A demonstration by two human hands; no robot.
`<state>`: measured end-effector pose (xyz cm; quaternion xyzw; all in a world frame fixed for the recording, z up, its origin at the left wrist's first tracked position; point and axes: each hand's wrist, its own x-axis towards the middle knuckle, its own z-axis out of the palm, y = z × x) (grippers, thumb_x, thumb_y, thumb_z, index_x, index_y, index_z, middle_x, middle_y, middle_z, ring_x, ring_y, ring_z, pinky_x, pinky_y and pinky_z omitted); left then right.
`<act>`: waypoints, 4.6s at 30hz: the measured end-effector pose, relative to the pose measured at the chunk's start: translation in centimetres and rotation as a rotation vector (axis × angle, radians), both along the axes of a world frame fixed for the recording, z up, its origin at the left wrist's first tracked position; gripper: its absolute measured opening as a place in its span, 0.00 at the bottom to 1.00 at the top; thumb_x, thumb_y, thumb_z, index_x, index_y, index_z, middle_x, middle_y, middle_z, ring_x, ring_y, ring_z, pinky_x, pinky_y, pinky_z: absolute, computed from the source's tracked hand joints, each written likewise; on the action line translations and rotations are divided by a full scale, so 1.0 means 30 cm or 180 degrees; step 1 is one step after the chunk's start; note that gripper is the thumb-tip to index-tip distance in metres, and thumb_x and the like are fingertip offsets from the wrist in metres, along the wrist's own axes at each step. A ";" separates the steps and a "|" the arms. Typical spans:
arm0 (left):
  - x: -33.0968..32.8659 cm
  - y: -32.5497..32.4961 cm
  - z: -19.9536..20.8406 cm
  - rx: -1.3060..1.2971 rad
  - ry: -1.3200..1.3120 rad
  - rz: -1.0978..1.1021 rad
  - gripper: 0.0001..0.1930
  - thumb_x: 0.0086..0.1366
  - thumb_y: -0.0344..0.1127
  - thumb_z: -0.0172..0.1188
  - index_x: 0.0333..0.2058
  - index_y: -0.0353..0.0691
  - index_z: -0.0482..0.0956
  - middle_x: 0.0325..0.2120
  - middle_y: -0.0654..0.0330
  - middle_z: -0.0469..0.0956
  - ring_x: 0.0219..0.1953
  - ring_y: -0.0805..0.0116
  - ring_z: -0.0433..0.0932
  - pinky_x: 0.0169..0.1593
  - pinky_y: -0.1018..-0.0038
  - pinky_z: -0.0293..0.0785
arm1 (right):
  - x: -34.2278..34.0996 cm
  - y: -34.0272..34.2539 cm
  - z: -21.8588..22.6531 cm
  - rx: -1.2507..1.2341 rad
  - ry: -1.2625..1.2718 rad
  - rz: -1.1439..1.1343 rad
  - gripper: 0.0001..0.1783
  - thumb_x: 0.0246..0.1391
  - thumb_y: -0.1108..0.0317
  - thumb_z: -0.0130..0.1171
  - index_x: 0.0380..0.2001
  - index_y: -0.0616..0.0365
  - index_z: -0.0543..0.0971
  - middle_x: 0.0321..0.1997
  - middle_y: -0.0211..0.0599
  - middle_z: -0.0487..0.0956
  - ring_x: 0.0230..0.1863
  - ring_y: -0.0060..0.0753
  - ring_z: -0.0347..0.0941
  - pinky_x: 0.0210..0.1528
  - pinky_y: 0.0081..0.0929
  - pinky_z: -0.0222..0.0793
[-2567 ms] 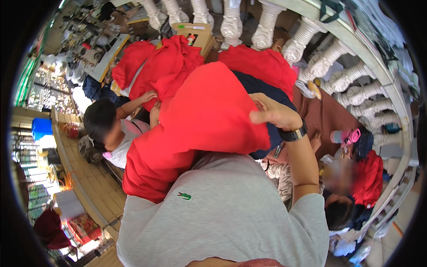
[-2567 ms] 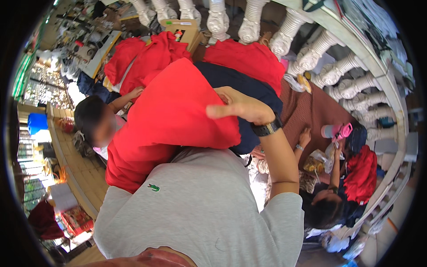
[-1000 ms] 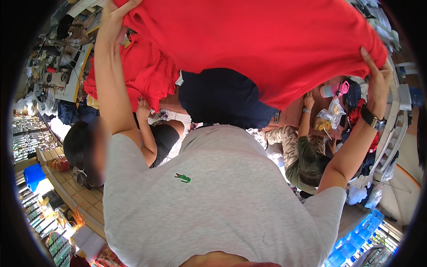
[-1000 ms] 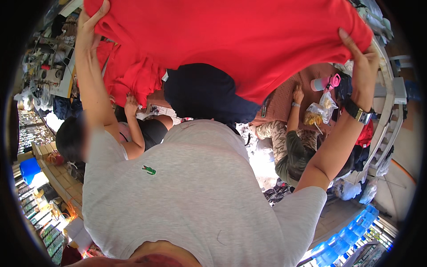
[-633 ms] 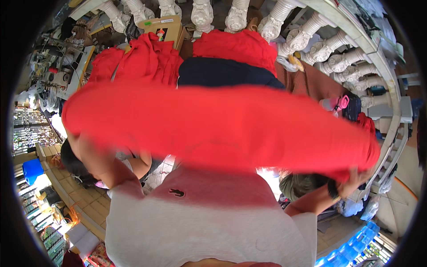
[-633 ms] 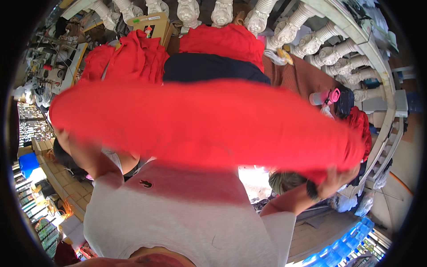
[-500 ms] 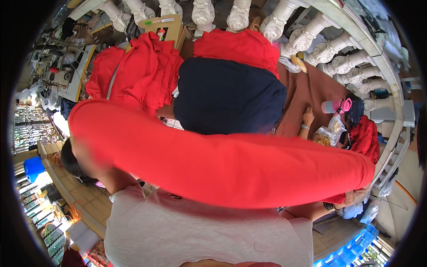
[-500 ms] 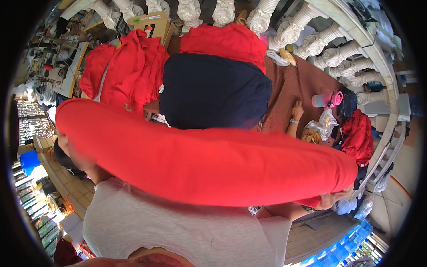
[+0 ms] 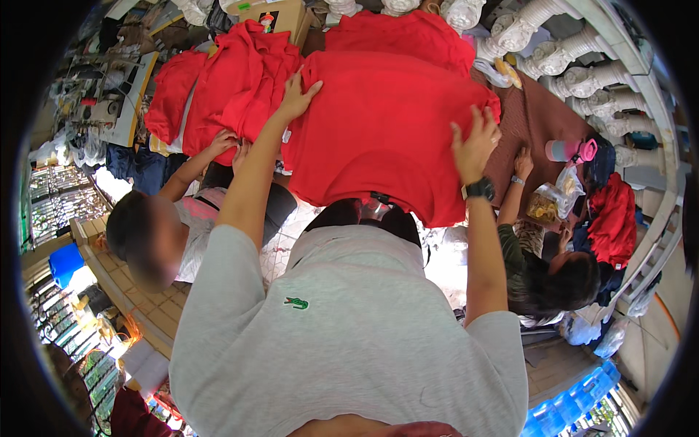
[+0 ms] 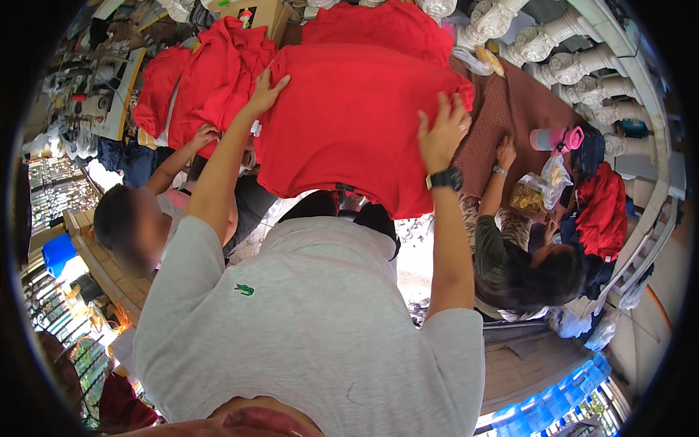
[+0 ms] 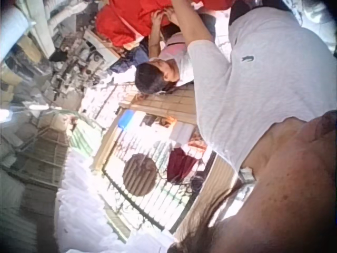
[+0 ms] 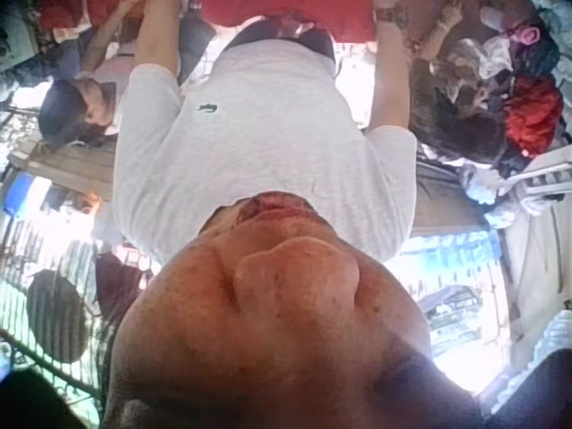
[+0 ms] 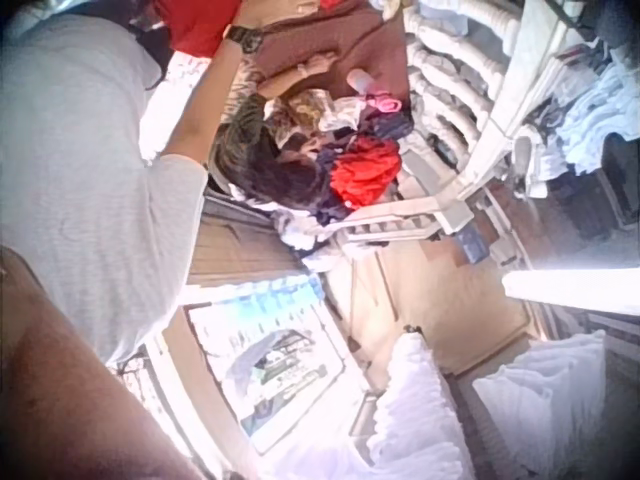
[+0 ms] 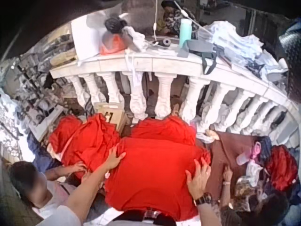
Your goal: The person folds multiple red shirts on a table, smoothing and aligning each one before stacking them. They briefly write in a notebook and then resume folding the shirts.
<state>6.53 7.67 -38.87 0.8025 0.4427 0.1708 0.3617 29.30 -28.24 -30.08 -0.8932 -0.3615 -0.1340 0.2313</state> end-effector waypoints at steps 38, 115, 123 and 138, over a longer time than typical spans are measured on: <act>-0.975 -0.555 -0.125 -0.1728 0.0445 -0.1334 0.06 0.57 0.31 0.59 0.22 0.39 0.77 0.18 0.59 0.76 0.21 0.63 0.75 0.27 0.63 0.67 | -0.182 -0.082 -0.090 0.0073 0.0363 0.0389 0.22 0.57 0.59 0.57 0.53 0.55 0.75 0.63 0.43 0.68 0.64 0.50 0.61 0.68 0.54 0.49; -0.015 0.048 0.813 0.2674 -0.0164 -0.1150 0.17 0.46 0.31 0.67 0.35 0.33 0.74 0.29 0.49 0.74 0.30 0.49 0.73 0.36 0.64 0.70 | 0.431 -0.130 0.671 0.2029 -0.0029 0.1919 0.19 0.49 0.63 0.61 0.41 0.66 0.78 0.32 0.49 0.83 0.30 0.44 0.79 0.34 0.35 0.72; -0.127 0.021 0.811 0.2088 -0.0205 -0.0447 0.13 0.53 0.27 0.61 0.38 0.32 0.75 0.32 0.49 0.78 0.33 0.53 0.79 0.40 0.67 0.73 | 0.410 -0.066 0.696 0.2291 0.0758 0.1778 0.21 0.52 0.55 0.61 0.37 0.66 0.81 0.26 0.43 0.81 0.30 0.42 0.79 0.36 0.35 0.73; 0.766 0.446 0.294 0.1123 0.0285 -0.1851 0.17 0.61 0.39 0.65 0.39 0.33 0.72 0.35 0.46 0.77 0.40 0.43 0.75 0.45 0.60 0.71 | 1.266 0.592 -0.298 -0.0870 0.1705 0.0494 0.21 0.50 0.52 0.65 0.41 0.56 0.84 0.39 0.53 0.82 0.43 0.51 0.80 0.47 0.41 0.74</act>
